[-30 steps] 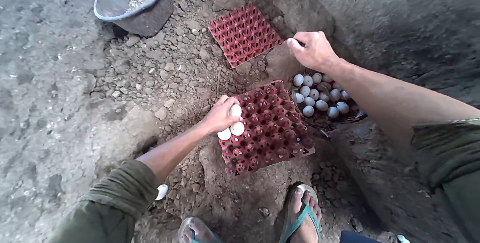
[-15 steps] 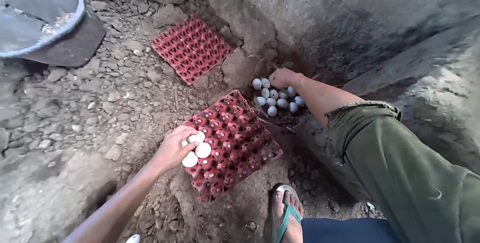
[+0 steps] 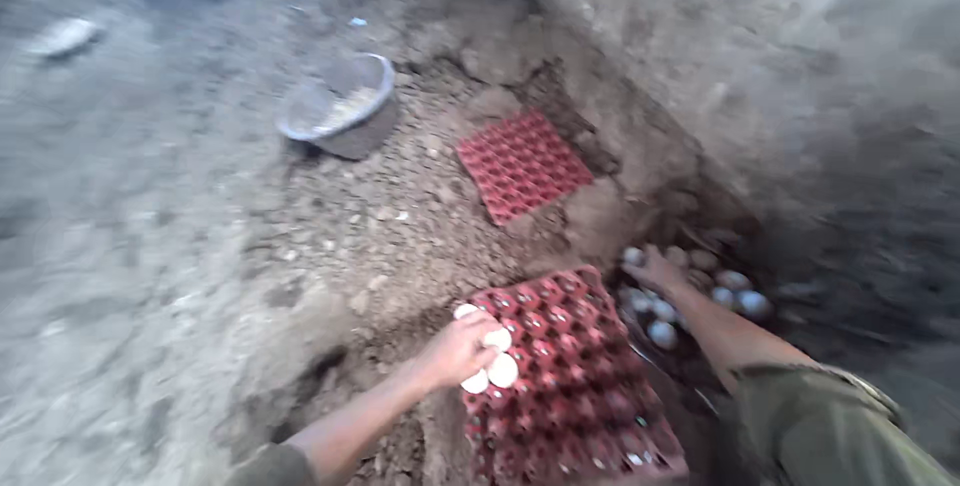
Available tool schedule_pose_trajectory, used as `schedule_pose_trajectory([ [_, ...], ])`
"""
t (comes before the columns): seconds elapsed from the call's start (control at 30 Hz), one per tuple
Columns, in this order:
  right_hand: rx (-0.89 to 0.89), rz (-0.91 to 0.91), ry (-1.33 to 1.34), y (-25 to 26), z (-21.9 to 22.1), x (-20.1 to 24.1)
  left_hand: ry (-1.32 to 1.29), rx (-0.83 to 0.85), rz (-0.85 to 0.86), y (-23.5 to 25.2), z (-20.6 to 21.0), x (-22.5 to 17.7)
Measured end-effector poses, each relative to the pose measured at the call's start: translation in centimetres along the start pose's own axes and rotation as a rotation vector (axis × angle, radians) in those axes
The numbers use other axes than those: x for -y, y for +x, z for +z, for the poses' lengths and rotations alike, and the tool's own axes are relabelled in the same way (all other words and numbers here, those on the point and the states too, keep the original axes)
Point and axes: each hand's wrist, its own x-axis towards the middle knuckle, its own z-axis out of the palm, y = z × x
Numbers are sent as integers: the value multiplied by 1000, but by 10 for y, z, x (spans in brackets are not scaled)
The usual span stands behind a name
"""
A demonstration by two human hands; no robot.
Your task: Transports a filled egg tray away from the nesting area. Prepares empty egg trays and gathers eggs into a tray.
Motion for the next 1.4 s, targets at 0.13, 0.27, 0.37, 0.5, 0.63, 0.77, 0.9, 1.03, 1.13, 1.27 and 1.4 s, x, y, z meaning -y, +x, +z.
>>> schedule_pose_trajectory([
  [0.13,-78,64,-42,21,15,-3,-3,-12,49,9,-3,0],
  [0.27,-108,80,-50,26,26,-9,18,-31,84,13,-4,-3],
  [0.37,-117,47,-36,29,30,-12,-1,-100,112,18,-6,-4],
  [0.5,-61,44,-51,34,31,-18,-6,-167,116,27,-14,-13],
  [0.63,-58,32,-1,30,28,-11,-23,-256,111,34,-29,-16],
  [0.77,-46,23,-8,27,26,-14,-42,-300,123,34,-35,-19],
  [0.9,23,-10,3,28,24,-6,-43,-324,124,29,-38,-15],
  [1.03,-13,-53,47,20,38,-1,-68,-376,82,19,-43,-6],
  [1.13,-94,-61,133,5,53,-7,-76,-408,2,12,-52,-1],
  [1.27,-143,-94,164,-3,70,-16,-94,-451,-109,1,-62,12],
  [1.4,-111,-89,137,-5,66,-17,-4,-463,-202,-12,-71,35],
])
